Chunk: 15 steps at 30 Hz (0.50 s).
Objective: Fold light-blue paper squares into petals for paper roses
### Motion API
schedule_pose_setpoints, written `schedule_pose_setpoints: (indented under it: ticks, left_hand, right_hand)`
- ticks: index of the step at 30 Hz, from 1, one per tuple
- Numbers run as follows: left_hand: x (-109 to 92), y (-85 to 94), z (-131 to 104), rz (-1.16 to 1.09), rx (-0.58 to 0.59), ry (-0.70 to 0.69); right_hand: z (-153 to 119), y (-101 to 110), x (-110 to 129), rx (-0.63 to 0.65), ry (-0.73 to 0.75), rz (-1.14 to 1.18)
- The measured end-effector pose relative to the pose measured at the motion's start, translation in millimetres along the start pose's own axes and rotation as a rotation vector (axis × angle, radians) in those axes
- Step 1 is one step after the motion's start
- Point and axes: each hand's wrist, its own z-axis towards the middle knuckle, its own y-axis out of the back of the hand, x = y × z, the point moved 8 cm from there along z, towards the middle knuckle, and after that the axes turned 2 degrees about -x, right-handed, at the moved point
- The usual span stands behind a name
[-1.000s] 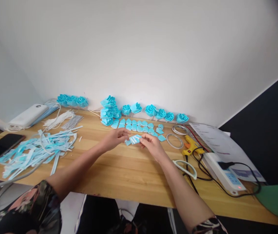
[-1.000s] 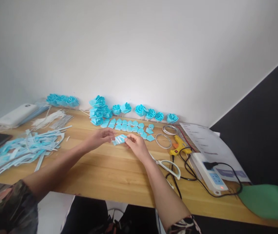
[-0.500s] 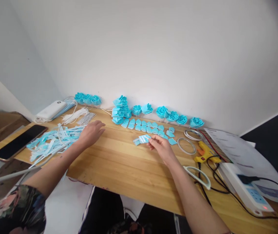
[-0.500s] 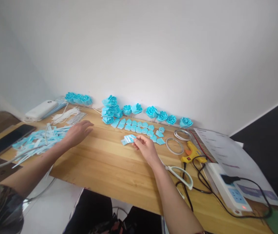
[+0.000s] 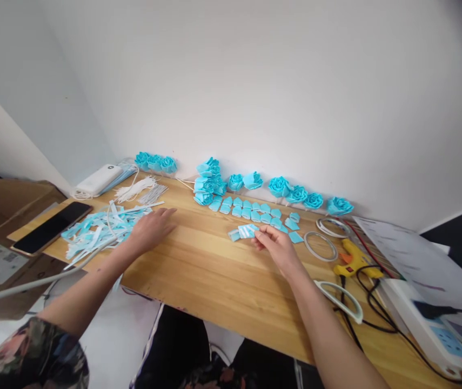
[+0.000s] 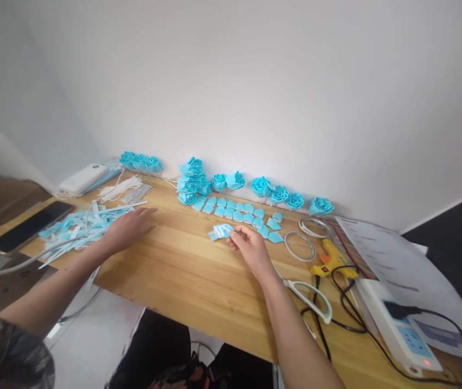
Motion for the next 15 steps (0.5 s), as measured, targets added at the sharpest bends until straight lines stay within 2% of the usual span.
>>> schedule_pose_setpoints:
  ticks: [2, 4, 7, 10, 15]
  left_hand:
    - [1.3, 2.7, -8.3, -0.038, 0.010, 0.006]
    - [11.9, 7.6, -10.4, -0.071, -0.001, 0.069]
    - [40.6, 21.7, -6.6, -0.080, -0.098, 0.222]
    - [65.0, 36.1, -2.5, -0.032, -0.217, 0.286]
    - [90.6, 37.0, 0.0, 0.042, -0.261, 0.317]
  right_hand:
    - [-0.3, -0.5, 0.6, -0.002, -0.002, -0.005]
    - [-0.4, -1.3, 0.8, 0.001, -0.004, -0.011]
    - [-0.4, -2.1, 1.1, 0.002, -0.003, -0.013]
    - [-0.6, -1.2, 2.9, -0.010, -0.001, -0.010]
    - [-1.3, -0.4, 6.8, -0.016, 0.011, -0.028]
